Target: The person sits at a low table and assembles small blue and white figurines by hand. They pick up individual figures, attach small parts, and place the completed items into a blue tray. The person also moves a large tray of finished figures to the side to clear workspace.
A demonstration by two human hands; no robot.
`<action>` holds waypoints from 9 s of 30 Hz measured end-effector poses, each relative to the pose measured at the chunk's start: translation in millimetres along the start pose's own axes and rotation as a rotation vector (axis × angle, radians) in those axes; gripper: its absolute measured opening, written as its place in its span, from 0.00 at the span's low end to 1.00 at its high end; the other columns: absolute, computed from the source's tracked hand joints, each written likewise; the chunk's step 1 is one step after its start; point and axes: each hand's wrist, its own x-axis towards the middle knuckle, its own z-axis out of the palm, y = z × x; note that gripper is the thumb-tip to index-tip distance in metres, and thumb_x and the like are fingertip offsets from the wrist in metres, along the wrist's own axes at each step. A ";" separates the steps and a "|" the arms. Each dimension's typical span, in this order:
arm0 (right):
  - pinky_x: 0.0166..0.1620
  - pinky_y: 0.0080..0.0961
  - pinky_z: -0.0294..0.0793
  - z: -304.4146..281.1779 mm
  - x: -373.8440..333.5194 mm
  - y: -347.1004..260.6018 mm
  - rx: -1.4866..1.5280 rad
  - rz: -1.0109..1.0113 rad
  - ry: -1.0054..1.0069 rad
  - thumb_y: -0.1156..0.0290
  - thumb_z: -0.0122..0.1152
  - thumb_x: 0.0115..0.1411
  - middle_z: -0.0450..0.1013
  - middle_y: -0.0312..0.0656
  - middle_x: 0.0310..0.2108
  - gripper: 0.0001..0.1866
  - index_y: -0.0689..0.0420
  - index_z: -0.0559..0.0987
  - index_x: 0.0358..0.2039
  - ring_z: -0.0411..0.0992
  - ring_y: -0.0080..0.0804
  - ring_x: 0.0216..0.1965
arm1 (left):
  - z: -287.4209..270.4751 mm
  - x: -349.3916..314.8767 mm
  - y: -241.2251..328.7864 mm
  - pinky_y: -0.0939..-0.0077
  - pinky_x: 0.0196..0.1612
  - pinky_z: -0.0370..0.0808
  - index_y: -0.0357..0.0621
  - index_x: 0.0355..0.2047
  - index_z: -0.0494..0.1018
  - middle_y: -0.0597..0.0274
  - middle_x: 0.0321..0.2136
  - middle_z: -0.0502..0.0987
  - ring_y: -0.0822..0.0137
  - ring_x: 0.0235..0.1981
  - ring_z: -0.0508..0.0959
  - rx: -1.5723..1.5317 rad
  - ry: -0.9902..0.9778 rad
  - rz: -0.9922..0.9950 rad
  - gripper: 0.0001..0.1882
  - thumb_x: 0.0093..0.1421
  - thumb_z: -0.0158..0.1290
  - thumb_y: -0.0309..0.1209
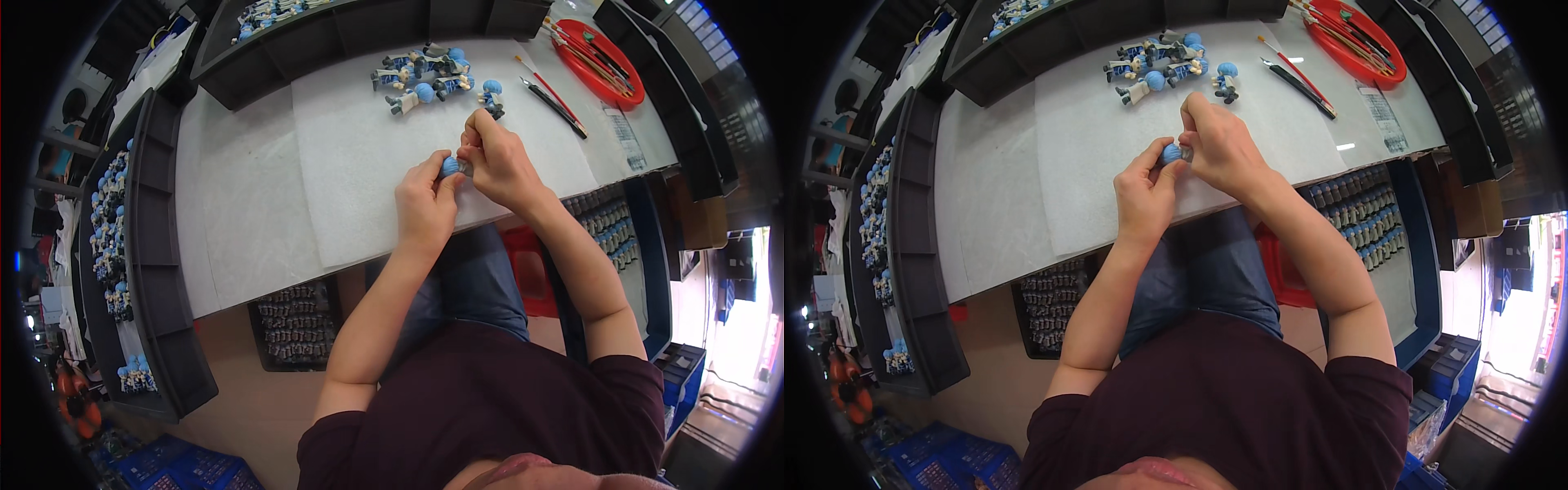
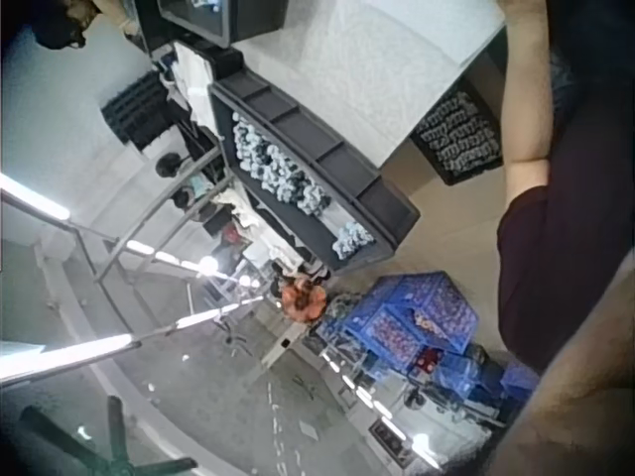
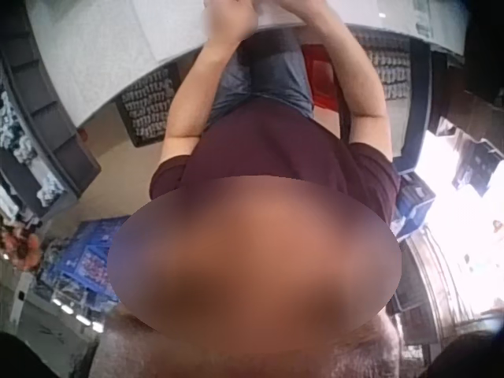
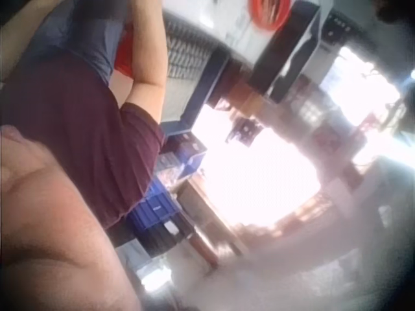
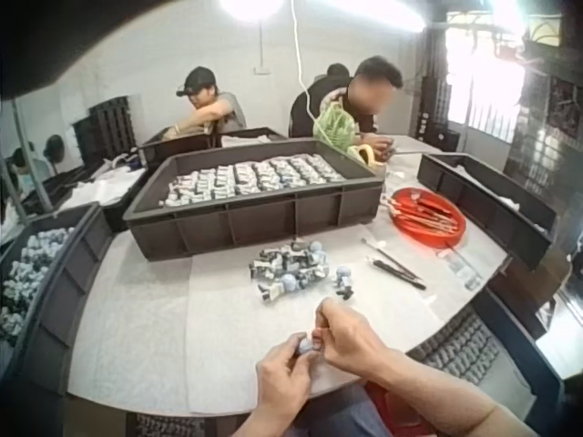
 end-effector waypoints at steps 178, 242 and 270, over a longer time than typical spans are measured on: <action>0.42 0.25 0.74 11.7 -42.7 14.4 0.559 -0.053 0.191 0.82 0.69 0.42 0.71 0.46 0.40 0.39 0.60 0.60 0.55 0.71 0.31 0.43 | -15.2 9.6 10.6 0.73 0.54 0.69 0.32 0.52 0.62 0.48 0.49 0.69 0.62 0.49 0.72 -0.649 -0.010 -0.230 0.19 0.59 0.38 0.14; 0.40 0.29 0.73 -159.5 -459.2 223.6 -0.444 1.378 0.537 0.69 0.62 0.48 0.76 0.45 0.30 0.14 0.55 0.79 0.37 0.75 0.36 0.33 | 6.3 -8.3 15.7 0.81 0.35 0.67 0.34 0.46 0.70 0.57 0.41 0.74 0.74 0.30 0.70 0.056 -0.171 0.052 0.18 0.62 0.49 0.36; 0.38 0.28 0.71 -88.1 -18.7 31.2 -0.112 -0.107 0.206 0.76 0.61 0.50 0.74 0.44 0.34 0.14 0.62 0.75 0.39 0.73 0.37 0.35 | -8.5 -4.7 11.9 0.85 0.34 0.71 0.35 0.42 0.72 0.62 0.36 0.72 0.77 0.33 0.72 -0.121 -0.226 0.061 0.11 0.57 0.50 0.21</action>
